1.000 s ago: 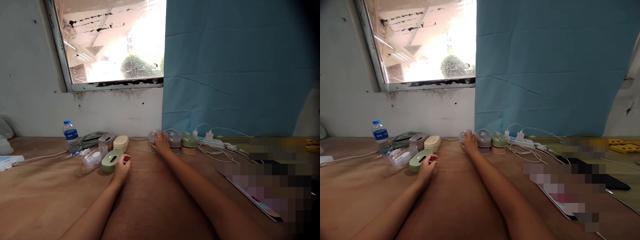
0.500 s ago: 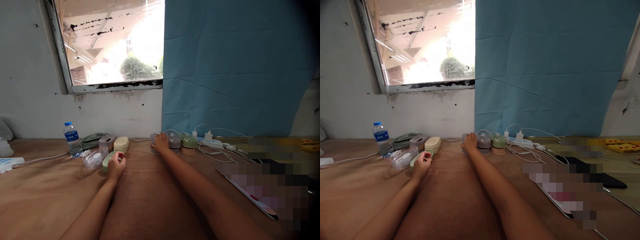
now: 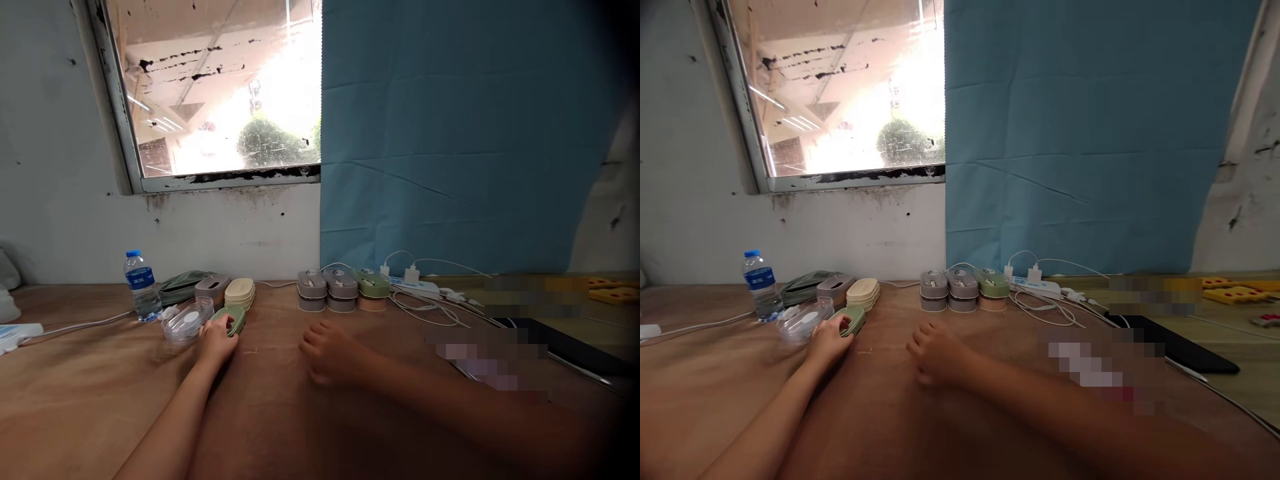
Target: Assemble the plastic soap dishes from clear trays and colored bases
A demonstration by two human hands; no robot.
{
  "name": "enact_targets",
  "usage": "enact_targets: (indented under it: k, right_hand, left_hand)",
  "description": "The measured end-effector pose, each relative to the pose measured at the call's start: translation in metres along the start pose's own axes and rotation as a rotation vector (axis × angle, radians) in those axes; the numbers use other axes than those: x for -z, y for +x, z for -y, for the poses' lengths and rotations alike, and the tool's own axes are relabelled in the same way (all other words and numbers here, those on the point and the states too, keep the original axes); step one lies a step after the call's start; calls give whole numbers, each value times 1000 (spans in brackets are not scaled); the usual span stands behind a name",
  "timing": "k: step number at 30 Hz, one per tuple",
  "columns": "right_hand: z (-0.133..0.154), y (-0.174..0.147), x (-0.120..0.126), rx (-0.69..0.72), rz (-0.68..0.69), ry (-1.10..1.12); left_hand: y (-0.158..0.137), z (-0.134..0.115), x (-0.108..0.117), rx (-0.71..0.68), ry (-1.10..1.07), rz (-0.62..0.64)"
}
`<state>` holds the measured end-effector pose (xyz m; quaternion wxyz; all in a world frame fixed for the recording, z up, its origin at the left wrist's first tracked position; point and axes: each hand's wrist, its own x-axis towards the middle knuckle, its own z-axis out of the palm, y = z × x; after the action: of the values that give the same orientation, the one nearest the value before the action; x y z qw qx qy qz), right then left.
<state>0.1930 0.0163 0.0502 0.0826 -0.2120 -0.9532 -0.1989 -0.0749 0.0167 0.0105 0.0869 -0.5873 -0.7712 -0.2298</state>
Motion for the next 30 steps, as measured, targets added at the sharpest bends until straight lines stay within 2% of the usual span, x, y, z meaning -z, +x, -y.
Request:
enact_targets:
  k: [3, 5, 8, 10, 12, 15, 18, 22, 25, 30]
  right_hand:
    - [20, -40, 16, -1, 65, 114]
    - [27, -63, 27, -79, 74, 226]
    - [31, -88, 38, -211, 15, 361]
    - [29, -98, 37, -275, -65, 399]
    - [25, -104, 29, -338, -155, 414]
    - [19, -107, 12, -418, -247, 459]
    - [14, -108, 0, -464, -282, 519]
    - [8, -109, -6, -536, -285, 587]
    - [5, -109, -8, -576, -234, 704]
    - [1, -109, -15, -675, -155, 868]
  left_hand:
    - [1, -1, 3, -9, -70, 32]
    - [1, -2, 5, -19, -104, 29]
    - [1, -7, 8, -36, -162, -5]
    - [-3, -16, 9, -87, -237, -52]
    - [-13, -31, 10, -207, -328, -106]
    - [-36, -60, 9, -475, -398, -154]
    - [-57, -87, 2, -803, -337, -156]
    - [-69, -104, -10, -1215, -284, -294]
    - [-69, -107, -12, -1356, -294, -326]
    - [-67, -107, -12, -1397, -273, -271]
